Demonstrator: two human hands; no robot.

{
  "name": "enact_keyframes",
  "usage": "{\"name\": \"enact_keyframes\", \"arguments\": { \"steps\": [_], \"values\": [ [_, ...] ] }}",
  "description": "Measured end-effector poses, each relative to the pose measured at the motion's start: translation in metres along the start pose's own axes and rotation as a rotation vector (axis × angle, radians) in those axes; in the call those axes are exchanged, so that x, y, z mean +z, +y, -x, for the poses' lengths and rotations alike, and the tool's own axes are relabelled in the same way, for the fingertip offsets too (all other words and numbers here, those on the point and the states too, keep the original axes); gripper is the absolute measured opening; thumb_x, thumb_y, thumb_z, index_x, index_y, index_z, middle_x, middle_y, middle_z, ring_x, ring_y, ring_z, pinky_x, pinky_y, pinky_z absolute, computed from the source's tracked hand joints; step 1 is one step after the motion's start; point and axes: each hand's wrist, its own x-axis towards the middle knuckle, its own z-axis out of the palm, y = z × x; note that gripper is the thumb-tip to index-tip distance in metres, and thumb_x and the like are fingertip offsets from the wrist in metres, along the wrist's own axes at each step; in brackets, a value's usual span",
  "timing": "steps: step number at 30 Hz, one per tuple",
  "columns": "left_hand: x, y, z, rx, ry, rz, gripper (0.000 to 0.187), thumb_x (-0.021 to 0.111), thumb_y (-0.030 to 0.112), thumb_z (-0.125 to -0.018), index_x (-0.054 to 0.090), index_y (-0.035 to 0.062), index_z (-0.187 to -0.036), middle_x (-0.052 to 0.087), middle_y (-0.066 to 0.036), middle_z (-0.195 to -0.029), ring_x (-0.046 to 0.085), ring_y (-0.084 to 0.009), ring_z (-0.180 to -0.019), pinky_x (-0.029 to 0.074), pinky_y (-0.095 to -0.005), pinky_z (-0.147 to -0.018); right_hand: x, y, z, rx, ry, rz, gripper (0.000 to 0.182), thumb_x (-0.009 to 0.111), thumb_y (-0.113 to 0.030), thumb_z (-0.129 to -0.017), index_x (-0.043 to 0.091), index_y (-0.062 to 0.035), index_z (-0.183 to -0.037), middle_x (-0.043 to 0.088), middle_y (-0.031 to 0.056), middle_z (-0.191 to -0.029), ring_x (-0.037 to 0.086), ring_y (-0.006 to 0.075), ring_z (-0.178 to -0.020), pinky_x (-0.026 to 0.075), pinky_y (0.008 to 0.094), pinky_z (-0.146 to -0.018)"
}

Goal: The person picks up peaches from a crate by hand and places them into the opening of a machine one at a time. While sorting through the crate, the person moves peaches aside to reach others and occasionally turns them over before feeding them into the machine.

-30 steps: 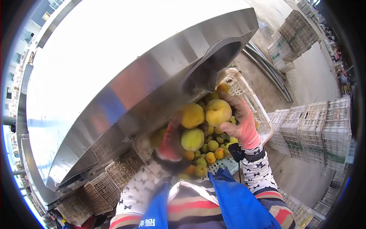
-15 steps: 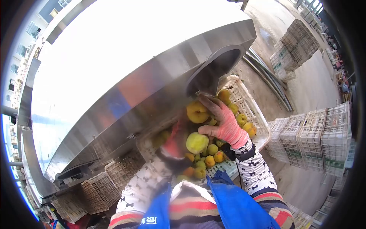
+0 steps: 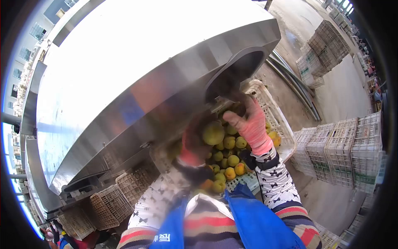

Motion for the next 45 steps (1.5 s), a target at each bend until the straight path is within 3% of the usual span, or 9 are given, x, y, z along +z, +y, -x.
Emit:
{"name": "enact_keyframes", "arguments": {
  "steps": [5,7,12,20,23,31,33,39,45],
  "values": [
    [0.011,-0.028,0.011,-0.056,0.043,0.387,0.031,0.059,0.003,-0.093,0.058,0.0029,-0.124,0.064,-0.011,-0.119,0.062,-0.0221,-0.112,0.051,-0.0363,-0.096,0.01,0.0,0.051,0.209,-0.185,-0.073,0.093,0.087,-0.045,-0.066,0.05,0.0002,-0.139,0.058,0.0139,-0.123,0.059,0.0238,-0.11,0.048,0.0358,-0.093],
    [0.001,-0.006,0.01,0.187,-0.122,-0.224,0.029,0.061,0.009,-0.095,0.058,0.0034,-0.123,0.064,-0.009,-0.118,0.062,-0.0213,-0.109,0.051,-0.0363,-0.095,0.007,-0.003,0.049,-0.012,-0.16,0.28,0.093,0.088,-0.041,-0.065,0.05,-0.0008,-0.139,0.057,0.016,-0.121,0.059,0.0286,-0.109,0.048,0.0378,-0.095],
    [0.007,0.047,0.013,-0.492,0.029,0.768,0.031,0.064,0.022,-0.096,0.061,0.0041,-0.121,0.063,-0.006,-0.116,0.063,-0.0206,-0.104,0.05,-0.0365,-0.094,0.012,-0.017,0.046,0.053,-0.038,0.332,0.091,0.087,-0.032,-0.065,0.048,-0.0047,-0.142,0.056,0.0203,-0.119,0.06,0.0368,-0.107,0.05,0.0407,-0.093],
    [-0.087,-0.006,0.123,-0.219,0.422,-0.012,0.04,0.066,0.032,-0.094,0.062,0.0044,-0.122,0.064,-0.004,-0.112,0.06,-0.016,-0.104,0.048,-0.0346,-0.092,0.037,0.077,-0.113,-0.256,0.135,0.969,0.038,0.074,-0.025,-0.08,0.064,-0.0012,-0.109,0.065,0.0222,-0.107,0.064,0.0381,-0.101,0.052,0.0429,-0.089],
    [-0.094,0.01,0.154,-0.413,0.46,0.112,0.044,0.066,0.033,-0.092,0.061,0.0042,-0.125,0.064,-0.003,-0.111,0.058,-0.0146,-0.104,0.047,-0.034,-0.092,-0.01,0.014,-0.069,-0.261,0.182,0.306,0.058,0.072,-0.044,-0.082,0.064,-0.0019,-0.122,0.063,0.022,-0.119,0.065,0.0354,-0.103,0.053,0.0413,-0.089],
    [-0.049,-0.028,0.159,-0.582,0.584,0.163,0.032,0.071,0.022,-0.091,0.064,0.0043,-0.116,0.065,-0.001,-0.104,0.059,-0.0118,-0.094,0.047,-0.0265,-0.084,-0.079,0.166,0.009,0.594,-0.736,0.97,0.073,0.071,-0.046,-0.086,0.048,-0.0013,-0.141,0.06,0.0267,-0.129,0.056,0.0418,-0.122,0.046,0.0444,-0.103],
    [-0.042,-0.061,0.154,-0.896,0.595,-0.012,0.04,0.068,0.029,-0.091,0.062,0.0036,-0.122,0.066,-0.003,-0.105,0.059,-0.013,-0.092,0.048,-0.0291,-0.081,-0.052,0.182,0.057,0.365,-0.708,1.353,0.082,0.07,-0.056,-0.082,0.051,0.0031,-0.136,0.06,0.0266,-0.127,0.06,0.0341,-0.119,0.047,0.0415,-0.099],
    [-0.043,-0.139,0.149,-1.057,0.221,-0.653,0.039,0.062,0.033,-0.092,0.064,0.0056,-0.119,0.069,-0.013,-0.109,0.066,-0.0262,-0.092,0.052,-0.0378,-0.079,-0.073,0.18,0.04,0.583,-0.797,0.321,0.078,0.068,-0.052,-0.084,0.051,0.0017,-0.137,0.051,0.0257,-0.139,0.052,0.0369,-0.128,0.043,0.041,-0.105],
    [-0.037,-0.083,0.15,-1.197,0.192,-0.6,0.062,0.064,0.048,-0.087,0.058,0.0019,-0.128,0.065,-0.02,-0.12,0.063,-0.0319,-0.106,0.05,-0.0419,-0.09,-0.056,0.158,0.054,0.34,-1.125,0.398,0.059,0.067,-0.044,-0.082,0.064,-0.0012,-0.122,0.068,0.0226,-0.108,0.063,0.0377,-0.109,0.049,0.0423,-0.094]
  ]
}}
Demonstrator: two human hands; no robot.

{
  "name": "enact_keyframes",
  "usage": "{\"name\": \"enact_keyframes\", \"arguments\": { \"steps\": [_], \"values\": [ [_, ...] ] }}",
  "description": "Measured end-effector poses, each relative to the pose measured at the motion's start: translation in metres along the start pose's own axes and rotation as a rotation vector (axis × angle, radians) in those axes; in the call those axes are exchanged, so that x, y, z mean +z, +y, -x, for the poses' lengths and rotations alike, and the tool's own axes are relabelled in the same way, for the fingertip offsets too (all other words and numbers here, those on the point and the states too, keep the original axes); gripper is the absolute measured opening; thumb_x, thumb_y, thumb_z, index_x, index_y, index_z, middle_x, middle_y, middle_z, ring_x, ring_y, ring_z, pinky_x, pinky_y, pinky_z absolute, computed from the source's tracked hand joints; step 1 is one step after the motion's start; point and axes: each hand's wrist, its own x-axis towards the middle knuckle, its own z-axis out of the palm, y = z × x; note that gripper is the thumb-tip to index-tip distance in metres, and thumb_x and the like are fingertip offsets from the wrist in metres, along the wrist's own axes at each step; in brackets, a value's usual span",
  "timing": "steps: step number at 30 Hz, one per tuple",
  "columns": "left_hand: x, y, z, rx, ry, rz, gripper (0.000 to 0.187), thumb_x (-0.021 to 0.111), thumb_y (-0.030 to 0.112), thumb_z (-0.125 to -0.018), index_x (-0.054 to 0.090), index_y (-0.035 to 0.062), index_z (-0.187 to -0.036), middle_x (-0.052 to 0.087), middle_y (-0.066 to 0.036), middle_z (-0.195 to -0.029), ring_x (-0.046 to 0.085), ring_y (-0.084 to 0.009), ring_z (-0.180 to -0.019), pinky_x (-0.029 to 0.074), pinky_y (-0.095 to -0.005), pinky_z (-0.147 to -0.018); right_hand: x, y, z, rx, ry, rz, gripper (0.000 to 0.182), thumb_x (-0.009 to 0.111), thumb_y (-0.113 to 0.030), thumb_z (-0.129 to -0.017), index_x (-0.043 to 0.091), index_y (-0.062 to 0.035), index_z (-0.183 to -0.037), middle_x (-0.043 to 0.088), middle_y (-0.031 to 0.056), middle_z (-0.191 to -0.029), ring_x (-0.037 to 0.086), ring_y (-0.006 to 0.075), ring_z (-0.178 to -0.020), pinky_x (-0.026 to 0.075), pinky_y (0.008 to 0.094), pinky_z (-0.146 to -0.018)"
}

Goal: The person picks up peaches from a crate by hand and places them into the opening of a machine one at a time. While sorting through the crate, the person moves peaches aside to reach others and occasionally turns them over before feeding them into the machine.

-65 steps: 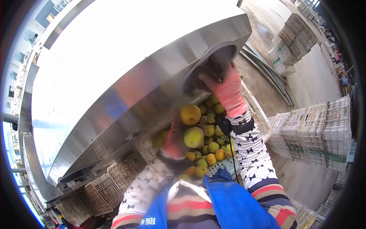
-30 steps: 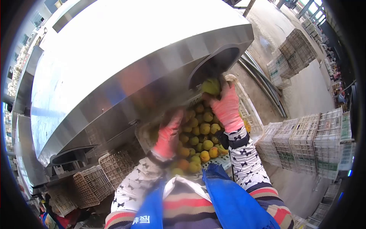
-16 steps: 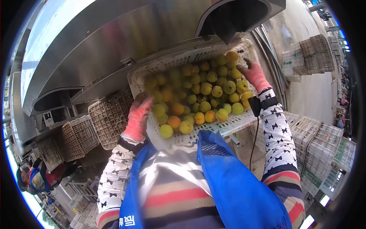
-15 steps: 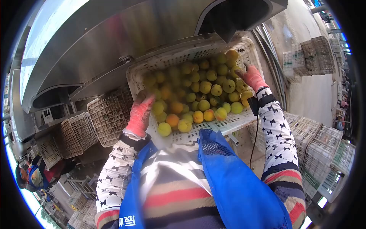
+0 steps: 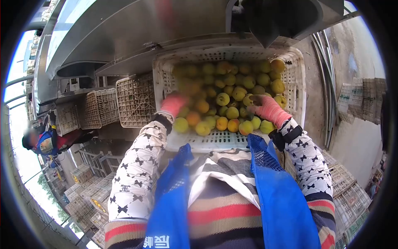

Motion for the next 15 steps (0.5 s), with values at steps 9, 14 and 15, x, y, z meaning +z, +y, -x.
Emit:
{"name": "enact_keyframes", "arguments": {
  "steps": [9,14,15],
  "values": [
    [0.062,0.015,0.026,-0.083,-0.149,-0.886,0.091,0.066,0.069,-0.076,0.047,0.0091,-0.143,0.049,-0.02,-0.144,0.051,-0.0345,-0.13,0.045,-0.0425,-0.105,-0.003,-0.013,-0.036,-0.038,-0.23,0.332,0.056,0.069,-0.038,-0.081,0.063,-0.008,-0.127,0.065,0.0221,-0.115,0.062,0.0387,-0.108,0.05,0.0432,-0.093],
    [0.065,0.006,0.023,-0.056,-0.078,-0.788,0.085,0.057,0.072,-0.08,0.048,0.0168,-0.143,0.052,-0.019,-0.141,0.055,-0.0398,-0.123,0.047,-0.0426,-0.102,-0.015,0.006,-0.03,-0.157,-0.035,0.393,0.047,0.068,-0.041,-0.08,0.068,-0.0043,-0.11,0.069,0.0201,-0.103,0.065,0.0386,-0.1,0.053,0.0439,-0.085],
    [0.067,0.009,0.026,-0.098,-0.054,-0.757,0.083,0.056,0.071,-0.08,0.049,0.0162,-0.142,0.051,-0.02,-0.141,0.055,-0.041,-0.122,0.046,-0.0428,-0.102,-0.014,0.01,-0.029,-0.145,-0.14,0.455,0.049,0.067,-0.042,-0.08,0.068,-0.0045,-0.113,0.069,0.0205,-0.103,0.065,0.0379,-0.1,0.053,0.0439,-0.085]
  ]
}}
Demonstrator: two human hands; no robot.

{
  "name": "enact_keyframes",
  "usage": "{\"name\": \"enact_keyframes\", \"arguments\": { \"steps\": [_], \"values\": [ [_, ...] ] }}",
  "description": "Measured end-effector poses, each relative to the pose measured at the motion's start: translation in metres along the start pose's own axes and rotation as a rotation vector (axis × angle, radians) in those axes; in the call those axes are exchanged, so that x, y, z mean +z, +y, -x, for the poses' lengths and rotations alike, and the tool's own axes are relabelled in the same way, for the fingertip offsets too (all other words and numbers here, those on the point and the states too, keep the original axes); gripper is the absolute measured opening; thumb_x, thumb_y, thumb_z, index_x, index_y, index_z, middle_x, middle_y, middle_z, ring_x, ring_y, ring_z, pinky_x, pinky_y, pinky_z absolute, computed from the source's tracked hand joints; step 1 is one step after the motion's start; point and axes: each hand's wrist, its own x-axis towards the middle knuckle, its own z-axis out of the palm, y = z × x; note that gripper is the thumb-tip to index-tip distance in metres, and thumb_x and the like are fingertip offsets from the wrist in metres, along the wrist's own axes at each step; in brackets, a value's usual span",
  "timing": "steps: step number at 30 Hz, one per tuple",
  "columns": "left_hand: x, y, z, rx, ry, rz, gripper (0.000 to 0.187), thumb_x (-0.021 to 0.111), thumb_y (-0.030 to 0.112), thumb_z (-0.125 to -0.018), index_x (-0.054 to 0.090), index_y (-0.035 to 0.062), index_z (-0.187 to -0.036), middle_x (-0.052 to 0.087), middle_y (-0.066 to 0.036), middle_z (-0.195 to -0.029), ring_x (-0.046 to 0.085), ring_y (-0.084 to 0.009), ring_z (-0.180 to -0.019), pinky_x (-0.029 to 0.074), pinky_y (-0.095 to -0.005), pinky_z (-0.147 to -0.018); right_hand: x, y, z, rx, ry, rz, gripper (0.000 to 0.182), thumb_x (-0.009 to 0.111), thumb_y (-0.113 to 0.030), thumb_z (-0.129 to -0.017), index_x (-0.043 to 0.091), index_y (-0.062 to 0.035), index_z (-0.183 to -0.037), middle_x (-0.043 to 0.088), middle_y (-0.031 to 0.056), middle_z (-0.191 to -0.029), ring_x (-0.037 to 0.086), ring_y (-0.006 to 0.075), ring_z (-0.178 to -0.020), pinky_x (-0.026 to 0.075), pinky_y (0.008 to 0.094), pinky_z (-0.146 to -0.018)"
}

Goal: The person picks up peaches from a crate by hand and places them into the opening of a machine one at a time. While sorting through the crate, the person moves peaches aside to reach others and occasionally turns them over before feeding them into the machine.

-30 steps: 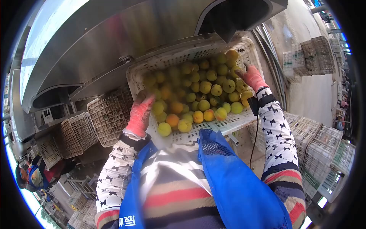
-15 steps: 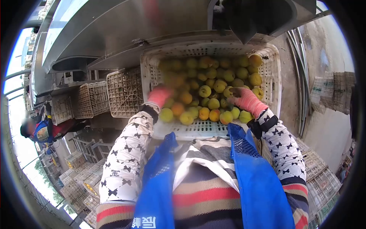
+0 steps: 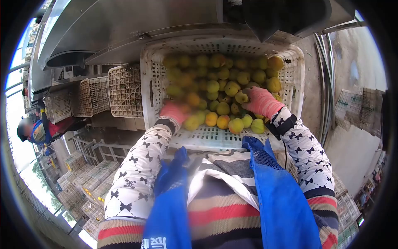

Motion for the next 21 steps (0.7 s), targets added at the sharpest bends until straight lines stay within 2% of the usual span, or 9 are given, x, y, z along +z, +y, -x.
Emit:
{"name": "enact_keyframes", "arguments": {
  "steps": [2,5,11,15,16,17,18,19,21],
  "values": [
    [0.021,-0.005,-0.011,-0.095,0.02,0.084,0.081,0.055,0.07,-0.08,0.05,0.0152,-0.14,0.048,-0.023,-0.142,0.053,-0.0423,-0.122,0.045,-0.043,-0.103,0.013,-0.003,0.001,-0.027,-0.231,0.098,0.054,0.067,-0.043,-0.08,0.067,-0.0051,-0.118,0.069,0.0212,-0.103,0.066,0.0366,-0.099,0.053,0.044,-0.085],
    [0.047,-0.01,-0.034,-0.087,0.005,0.148,0.084,0.056,0.072,-0.077,0.052,0.0146,-0.139,0.042,-0.025,-0.147,0.048,-0.042,-0.127,0.042,-0.0434,-0.106,0.028,-0.041,0.009,-0.062,-0.488,0.228,0.052,0.068,-0.043,-0.076,0.07,-0.0018,-0.108,0.07,0.0211,-0.094,0.068,0.0368,-0.093,0.055,0.0446,-0.079],
    [0.039,0.004,-0.02,-0.181,0.13,0.181,0.085,0.057,0.074,-0.073,0.06,0.0141,-0.134,0.056,-0.019,-0.137,0.045,-0.0403,-0.132,0.042,-0.0438,-0.105,0.053,-0.051,-0.003,-0.11,-0.525,0.181,0.048,0.072,-0.037,-0.07,0.071,0.0009,-0.1,0.071,0.021,-0.089,0.068,0.039,-0.088,0.056,0.044,-0.078],
    [0.052,-0.016,-0.051,-0.035,0.108,0.278,0.081,0.065,0.071,-0.071,0.064,0.0117,-0.127,0.06,-0.021,-0.132,0.054,-0.0371,-0.124,0.046,-0.0426,-0.1,0.015,-0.012,0.018,-0.239,-0.046,-0.525,0.06,0.072,-0.015,-0.065,0.062,-0.0013,-0.123,0.066,0.0205,-0.115,0.065,0.0283,-0.107,0.051,0.0363,-0.094],
    [0.048,-0.02,-0.054,0.03,0.109,0.39,0.081,0.067,0.07,-0.071,0.064,0.0107,-0.126,0.061,-0.021,-0.13,0.056,-0.0363,-0.122,0.047,-0.0419,-0.099,-0.001,-0.006,0.027,-0.189,-0.053,-0.647,0.068,0.073,-0.009,-0.067,0.055,-0.0033,-0.133,0.06,0.0166,-0.127,0.059,0.0233,-0.117,0.046,0.034,-0.102],
    [0.044,-0.02,-0.057,0.098,0.112,0.499,0.082,0.07,0.069,-0.07,0.065,0.0098,-0.126,0.062,-0.021,-0.129,0.057,-0.0356,-0.12,0.047,-0.0412,-0.098,-0.016,-0.003,0.04,-0.167,-0.051,-0.952,0.069,0.074,-0.009,-0.069,0.054,-0.0032,-0.134,0.06,0.0154,-0.128,0.059,0.0234,-0.117,0.046,0.034,-0.103],
    [0.022,-0.012,-0.042,0.203,0.085,0.511,0.099,0.067,0.077,-0.068,0.056,0.0056,-0.135,0.062,-0.019,-0.128,0.058,-0.0323,-0.122,0.046,-0.0374,-0.103,-0.03,-0.006,0.058,-0.151,-0.039,-1.259,0.069,0.075,-0.01,-0.07,0.053,-0.0032,-0.136,0.059,0.0141,-0.128,0.059,0.0234,-0.118,0.045,0.034,-0.104],
    [0.021,-0.005,-0.043,0.344,-0.041,0.612,0.096,0.069,0.074,-0.07,0.056,0.0058,-0.135,0.062,-0.018,-0.129,0.058,-0.0305,-0.12,0.046,-0.0371,-0.101,-0.04,-0.009,0.072,-0.145,-0.023,-1.563,0.07,0.076,-0.011,-0.072,0.052,-0.0031,-0.137,0.059,0.0129,-0.129,0.059,0.0235,-0.118,0.045,0.034,-0.104],
    [0.026,0.011,-0.04,0.473,-0.177,0.758,0.085,0.071,0.065,-0.075,0.055,0.0071,-0.136,0.061,-0.016,-0.13,0.058,-0.0264,-0.119,0.046,-0.0362,-0.099,-0.054,-0.019,0.08,-0.202,0.172,-1.602,0.078,0.081,-0.014,-0.073,0.046,-0.0011,-0.142,0.059,0.0109,-0.129,0.058,0.0223,-0.118,0.045,0.0337,-0.105]
  ]
}}
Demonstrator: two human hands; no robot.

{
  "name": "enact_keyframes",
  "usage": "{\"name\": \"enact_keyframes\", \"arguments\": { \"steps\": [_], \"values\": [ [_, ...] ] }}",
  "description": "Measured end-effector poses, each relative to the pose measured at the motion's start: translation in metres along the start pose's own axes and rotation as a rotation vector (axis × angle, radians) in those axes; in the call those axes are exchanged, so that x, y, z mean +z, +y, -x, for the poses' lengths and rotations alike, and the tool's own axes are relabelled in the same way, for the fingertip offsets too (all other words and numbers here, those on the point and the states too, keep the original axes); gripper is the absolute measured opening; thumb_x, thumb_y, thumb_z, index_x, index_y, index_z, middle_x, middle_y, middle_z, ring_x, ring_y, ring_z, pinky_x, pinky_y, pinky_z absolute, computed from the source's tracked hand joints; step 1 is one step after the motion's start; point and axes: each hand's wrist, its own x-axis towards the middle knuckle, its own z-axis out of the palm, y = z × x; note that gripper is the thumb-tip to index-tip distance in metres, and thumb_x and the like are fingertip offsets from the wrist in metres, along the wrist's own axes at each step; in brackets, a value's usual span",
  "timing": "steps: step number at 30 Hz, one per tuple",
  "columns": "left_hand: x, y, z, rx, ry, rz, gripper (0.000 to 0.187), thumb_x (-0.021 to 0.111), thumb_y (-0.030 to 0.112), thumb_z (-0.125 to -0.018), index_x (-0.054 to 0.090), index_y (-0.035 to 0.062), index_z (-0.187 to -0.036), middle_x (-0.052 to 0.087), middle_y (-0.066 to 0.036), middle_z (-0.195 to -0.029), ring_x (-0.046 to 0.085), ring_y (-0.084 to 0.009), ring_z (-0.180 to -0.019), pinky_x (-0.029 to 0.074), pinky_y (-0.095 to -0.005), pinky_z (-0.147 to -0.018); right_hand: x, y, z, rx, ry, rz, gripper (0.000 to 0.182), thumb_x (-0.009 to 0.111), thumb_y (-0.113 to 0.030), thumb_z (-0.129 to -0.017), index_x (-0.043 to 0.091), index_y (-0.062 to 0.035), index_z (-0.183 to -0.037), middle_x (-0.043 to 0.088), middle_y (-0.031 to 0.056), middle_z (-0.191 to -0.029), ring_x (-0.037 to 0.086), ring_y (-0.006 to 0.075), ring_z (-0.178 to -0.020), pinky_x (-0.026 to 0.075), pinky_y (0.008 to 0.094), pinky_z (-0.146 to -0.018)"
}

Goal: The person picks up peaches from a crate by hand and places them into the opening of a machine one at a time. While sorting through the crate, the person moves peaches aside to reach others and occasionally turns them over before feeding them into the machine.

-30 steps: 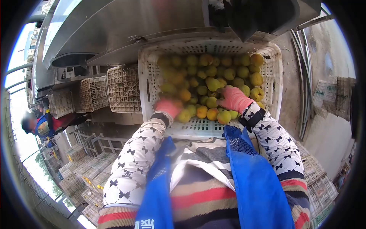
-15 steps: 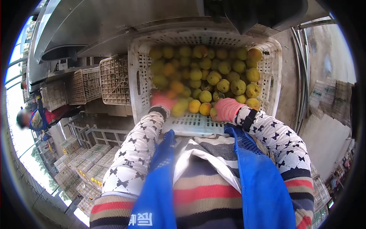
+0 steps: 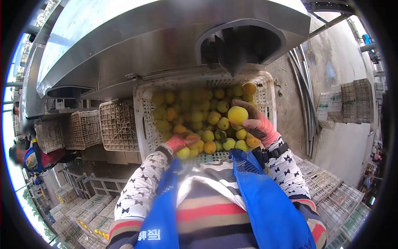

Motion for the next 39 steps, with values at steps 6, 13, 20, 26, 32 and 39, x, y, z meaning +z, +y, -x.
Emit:
{"name": "enact_keyframes", "arguments": {
  "steps": [6,13,20,26,32,39],
  "values": [
    [-0.006,0.004,-0.006,0.265,-0.181,0.794,0.069,0.071,0.051,-0.087,0.051,0.0107,-0.139,0.06,-0.009,-0.127,0.053,-0.023,-0.12,0.042,-0.0364,-0.105,0.046,-0.069,-0.03,-0.682,0.385,0.867,0.081,0.086,-0.014,-0.067,0.048,0.0034,-0.137,0.054,0.0134,-0.132,0.056,0.0227,-0.119,0.043,0.0353,-0.105],
    [-0.064,0.086,0.048,0.375,-0.382,1.361,0.094,0.052,0.084,-0.078,0.052,0.0056,-0.13,0.065,-0.015,-0.111,0.07,-0.0336,-0.086,0.062,-0.046,-0.072,0.071,-0.078,-0.08,-0.495,0.838,1.466,0.069,0.08,-0.031,-0.075,0.054,-0.011,-0.135,0.055,0.0202,-0.13,0.057,0.0405,-0.116,0.049,0.0454,-0.098],
    [-0.087,0.115,0.074,0.353,-0.132,1.129,0.095,0.046,0.085,-0.079,0.051,0.006,-0.131,0.064,-0.015,-0.111,0.07,-0.0316,-0.084,0.062,-0.0428,-0.069,0.064,-0.091,-0.157,-0.618,1.138,1.408,0.049,0.072,-0.037,-0.081,0.061,-0.0015,-0.112,0.065,0.0198,-0.106,0.063,0.0376,-0.097,0.051,0.0431,-0.087],
    [-0.105,0.133,0.088,0.438,-0.329,1.036,0.091,0.04,0.08,-0.087,0.046,0.0067,-0.14,0.059,-0.014,-0.127,0.066,-0.0277,-0.104,0.06,-0.0398,-0.083,0.142,-0.015,-0.053,-0.612,0.457,0.79,0.082,0.083,-0.025,-0.072,0.048,-0.0068,-0.144,0.043,0.018,-0.148,0.052,0.0339,-0.125,0.045,0.0407,-0.103],
    [-0.121,0.131,0.089,0.659,-0.531,0.414,0.076,0.027,0.063,-0.102,0.039,0.0032,-0.147,0.051,-0.013,-0.141,0.054,-0.0194,-0.127,0.042,-0.0323,-0.109,0.183,-0.011,-0.023,-0.421,0.234,1.089,0.088,0.083,-0.016,-0.067,0.046,-0.0138,-0.146,0.047,0.0149,-0.139,0.048,0.0371,-0.129,0.041,0.044,-0.108],
    [-0.117,0.139,0.098,0.242,-0.567,1.188,0.047,0.052,0.027,-0.099,0.049,-0.0018,-0.137,0.066,-0.021,-0.111,0.07,-0.0362,-0.085,0.061,-0.0468,-0.074,0.135,-0.038,-0.03,-0.592,0.786,1.028,0.082,0.09,-0.027,-0.061,0.055,-0.0097,-0.134,0.051,0.0153,-0.123,0.053,0.0315,-0.118,0.044,0.0402,-0.104]
  ]
}}
